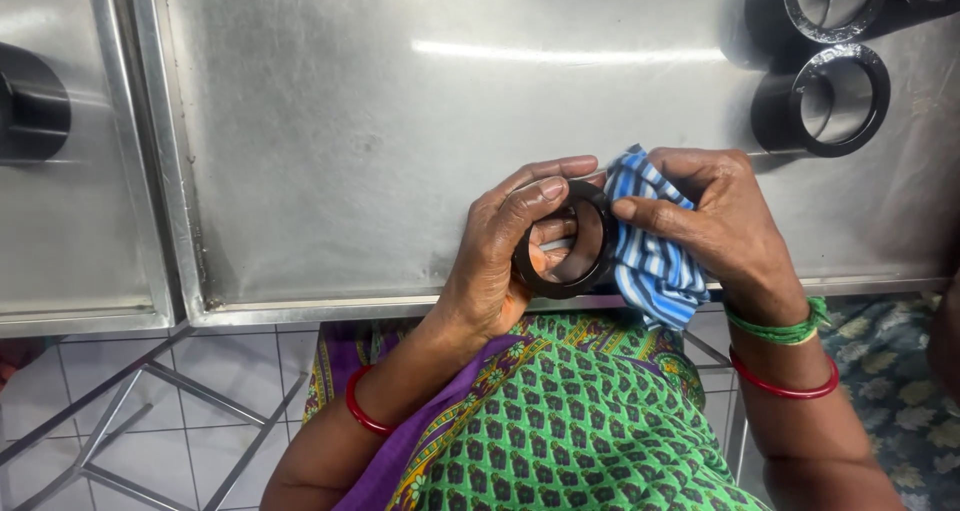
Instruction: Inspecting and wiping the inner surfaces of metal cylindrical components with a cloth and marking them.
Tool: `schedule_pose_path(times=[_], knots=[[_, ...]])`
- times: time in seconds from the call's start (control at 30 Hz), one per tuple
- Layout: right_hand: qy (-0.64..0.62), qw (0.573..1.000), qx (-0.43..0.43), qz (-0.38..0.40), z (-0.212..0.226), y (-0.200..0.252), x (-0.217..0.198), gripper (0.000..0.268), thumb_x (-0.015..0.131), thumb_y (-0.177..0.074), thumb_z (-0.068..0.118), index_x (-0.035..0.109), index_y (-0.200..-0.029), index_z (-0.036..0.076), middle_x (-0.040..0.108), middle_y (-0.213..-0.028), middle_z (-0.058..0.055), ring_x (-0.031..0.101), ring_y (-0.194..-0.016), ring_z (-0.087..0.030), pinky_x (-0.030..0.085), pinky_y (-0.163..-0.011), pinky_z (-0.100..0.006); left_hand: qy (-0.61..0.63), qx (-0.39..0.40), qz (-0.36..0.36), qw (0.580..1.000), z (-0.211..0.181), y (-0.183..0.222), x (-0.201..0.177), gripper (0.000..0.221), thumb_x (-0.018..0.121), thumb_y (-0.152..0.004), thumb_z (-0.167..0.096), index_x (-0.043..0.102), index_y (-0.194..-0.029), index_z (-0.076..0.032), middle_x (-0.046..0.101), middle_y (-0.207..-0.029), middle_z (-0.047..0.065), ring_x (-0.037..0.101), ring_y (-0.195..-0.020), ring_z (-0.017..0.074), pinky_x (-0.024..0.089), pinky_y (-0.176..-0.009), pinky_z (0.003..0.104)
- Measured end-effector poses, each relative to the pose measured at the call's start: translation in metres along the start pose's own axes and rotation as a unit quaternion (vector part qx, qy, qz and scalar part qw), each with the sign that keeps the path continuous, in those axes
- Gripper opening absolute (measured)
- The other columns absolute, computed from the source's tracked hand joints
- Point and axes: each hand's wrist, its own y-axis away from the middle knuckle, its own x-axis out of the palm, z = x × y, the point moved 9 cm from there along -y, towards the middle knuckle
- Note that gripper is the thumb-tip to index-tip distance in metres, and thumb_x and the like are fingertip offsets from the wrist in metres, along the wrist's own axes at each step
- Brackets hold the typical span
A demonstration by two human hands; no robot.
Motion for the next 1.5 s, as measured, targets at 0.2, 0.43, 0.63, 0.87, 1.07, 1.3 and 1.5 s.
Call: schedule_pose_path(times=[0.2, 0.43, 0.63, 0.87, 1.07, 1.3, 1.5], knots=[[0.048, 0.999, -0.004, -0.002, 0.001, -0.002, 0.001, 0.01, 0.08, -0.08, 0.008, 0.075, -0.085, 0.001, 0.067, -0.065, -0.002, 0.058, -0.056, -0.005, 0.042, -0.048, -0.019, 0.01, 0.011, 0.029, 0.999, 0.0, 0.0, 0.001, 0.048, 0.06, -0.104, -0.026, 0.056, -0.136, 0.01, 0.059, -0.089, 0.008, 0.056, -0.075, 0.009, 0.045, -0.06, 0.021], [0.067, 0.996, -0.052, -0.013, 0.004, 0.0, 0.002, 0.009, 0.079, -0.083, 0.007, 0.071, -0.082, 0.001, 0.063, -0.068, 0.002, 0.053, -0.062, -0.001, 0.039, -0.052, -0.018, 0.005, 0.013, 0.037, 0.999, 0.002, -0.003, 0.0, 0.047, 0.06, -0.104, -0.023, 0.056, -0.135, 0.012, 0.054, -0.074, 0.004, 0.049, -0.06, 0.0054, 0.037, -0.05, 0.021], [0.059, 0.997, -0.053, -0.024, 0.0, 0.0, 0.001, 0.008, 0.078, -0.083, 0.006, 0.072, -0.083, 0.001, 0.064, -0.069, 0.002, 0.054, -0.062, -0.001, 0.039, -0.053, -0.018, -0.003, -0.006, 0.022, 1.0, 0.004, -0.003, -0.003, 0.048, 0.061, -0.101, -0.025, 0.056, -0.134, 0.01, 0.058, -0.08, 0.003, 0.053, -0.066, 0.005, 0.042, -0.053, 0.02], [0.048, 0.997, -0.064, -0.02, -0.008, 0.0, -0.004, 0.006, 0.075, -0.083, 0.006, 0.072, -0.085, 0.0, 0.065, -0.072, 0.0, 0.055, -0.064, -0.002, 0.041, -0.056, -0.019, -0.018, 0.001, 0.041, 0.999, -0.001, -0.004, 0.0, 0.051, 0.062, -0.101, -0.028, 0.056, -0.135, 0.009, 0.06, -0.083, 0.005, 0.057, -0.07, 0.0064, 0.045, -0.055, 0.019], [-0.051, 0.993, -0.104, 0.001, 0.005, 0.006, -0.001, 0.016, 0.074, -0.088, 0.014, 0.073, -0.092, -0.002, 0.069, -0.081, -0.004, 0.06, -0.069, -0.006, 0.045, -0.063, -0.02, -0.013, -0.005, 0.035, 0.999, -0.004, 0.001, 0.0, 0.058, 0.064, -0.086, -0.024, 0.058, -0.132, 0.011, 0.072, -0.105, 0.009, 0.066, -0.081, 0.0112, 0.051, -0.068, 0.02], [-0.119, 0.987, -0.095, -0.055, 0.0, 0.017, -0.011, 0.021, 0.071, -0.094, 0.018, 0.07, -0.093, -0.002, 0.07, -0.081, -0.005, 0.06, -0.068, -0.007, 0.046, -0.064, -0.02, 0.054, 0.04, 0.095, 0.993, -0.01, 0.005, 0.005, 0.065, 0.066, -0.09, -0.026, 0.053, -0.141, 0.013, 0.06, -0.135, 0.031, 0.067, -0.112, 0.0312, 0.057, -0.099, 0.039], [-0.15, 0.982, -0.089, -0.073, -0.008, 0.02, -0.013, 0.02, 0.072, -0.097, 0.018, 0.069, -0.094, -0.002, 0.066, -0.077, -0.004, 0.057, -0.064, -0.007, 0.043, -0.061, -0.02, 0.108, 0.111, 0.111, 0.982, -0.027, 0.022, -0.004, 0.072, 0.069, -0.089, -0.027, 0.043, -0.144, 0.012, 0.049, -0.148, 0.037, 0.057, -0.133, 0.0484, 0.049, -0.115, 0.057]])
